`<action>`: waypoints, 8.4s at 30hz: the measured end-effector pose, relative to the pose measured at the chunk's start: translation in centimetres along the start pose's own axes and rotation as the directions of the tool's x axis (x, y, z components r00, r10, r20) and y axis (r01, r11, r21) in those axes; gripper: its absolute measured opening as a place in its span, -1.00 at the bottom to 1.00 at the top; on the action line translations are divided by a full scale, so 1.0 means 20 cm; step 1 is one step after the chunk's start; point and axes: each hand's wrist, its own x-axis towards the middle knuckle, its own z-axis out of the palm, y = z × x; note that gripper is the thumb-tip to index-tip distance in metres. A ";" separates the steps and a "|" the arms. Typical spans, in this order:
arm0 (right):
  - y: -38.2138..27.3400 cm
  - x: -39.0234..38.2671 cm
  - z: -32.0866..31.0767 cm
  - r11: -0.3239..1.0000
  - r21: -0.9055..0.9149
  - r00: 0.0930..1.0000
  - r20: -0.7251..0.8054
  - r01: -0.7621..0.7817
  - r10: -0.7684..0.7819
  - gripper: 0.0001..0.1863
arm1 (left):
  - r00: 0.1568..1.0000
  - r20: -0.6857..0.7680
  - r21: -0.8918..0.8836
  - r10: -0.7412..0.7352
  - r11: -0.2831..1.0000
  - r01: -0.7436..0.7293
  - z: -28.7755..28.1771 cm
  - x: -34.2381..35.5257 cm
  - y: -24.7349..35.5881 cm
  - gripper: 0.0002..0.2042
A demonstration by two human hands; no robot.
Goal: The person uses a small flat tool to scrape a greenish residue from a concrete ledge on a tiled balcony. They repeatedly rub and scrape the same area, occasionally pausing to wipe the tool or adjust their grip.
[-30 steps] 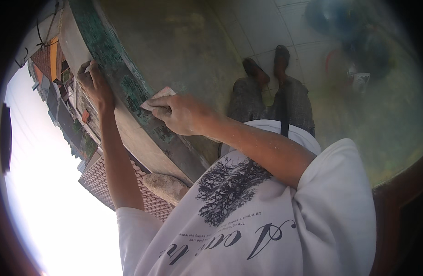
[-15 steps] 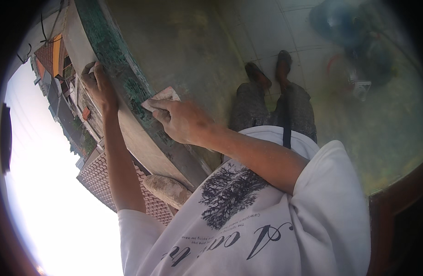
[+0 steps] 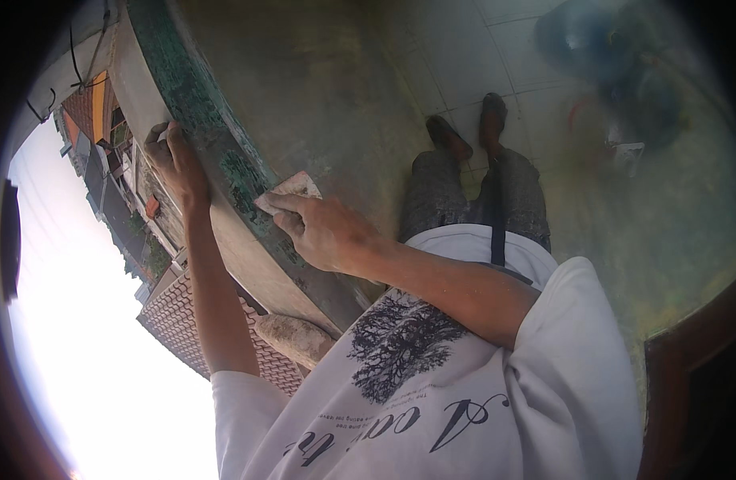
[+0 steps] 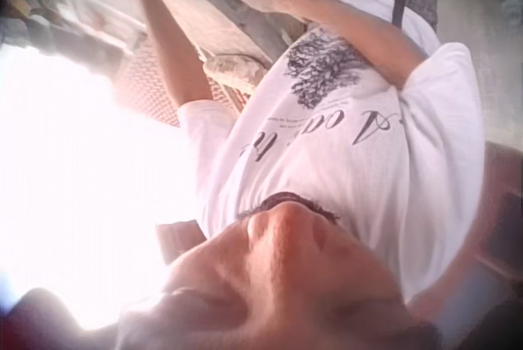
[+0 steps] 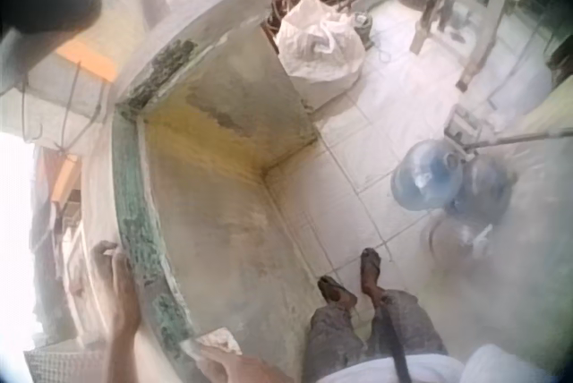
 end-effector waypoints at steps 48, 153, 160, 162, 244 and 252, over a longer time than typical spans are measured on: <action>0.10 -0.16 0.04 0.994 0.110 0.984 0.177 0.015 -0.035 -0.23 | 0.998 -0.006 -0.200 0.059 0.978 -0.059 -0.01 -0.01 0.08 -0.61; 0.04 -0.14 0.04 0.978 0.205 0.997 0.057 0.030 -0.042 -0.48 | 0.673 0.491 -0.710 -0.554 0.193 0.677 0.04 -1.41 0.65 -0.15; 0.07 -0.21 0.03 0.983 0.175 0.995 0.079 0.046 -0.060 -0.45 | 0.701 0.448 -0.739 -0.555 0.211 0.640 0.02 -1.35 0.80 -0.20; 0.08 -0.19 0.02 0.958 0.242 0.973 0.206 -0.156 0.106 -0.45 | 0.625 0.444 -0.729 -0.643 0.146 0.669 0.01 -1.35 0.86 -0.24; 0.19 -0.03 0.03 0.951 0.308 0.981 0.190 -0.024 -0.036 -0.46 | 0.650 0.431 -0.791 -0.626 0.084 0.606 0.22 -1.19 0.72 -0.31; 0.24 -0.01 0.06 0.950 0.311 0.988 0.136 0.033 -0.079 -0.43 | 0.721 0.456 -0.731 -0.522 0.241 0.638 0.13 -1.34 0.54 -0.15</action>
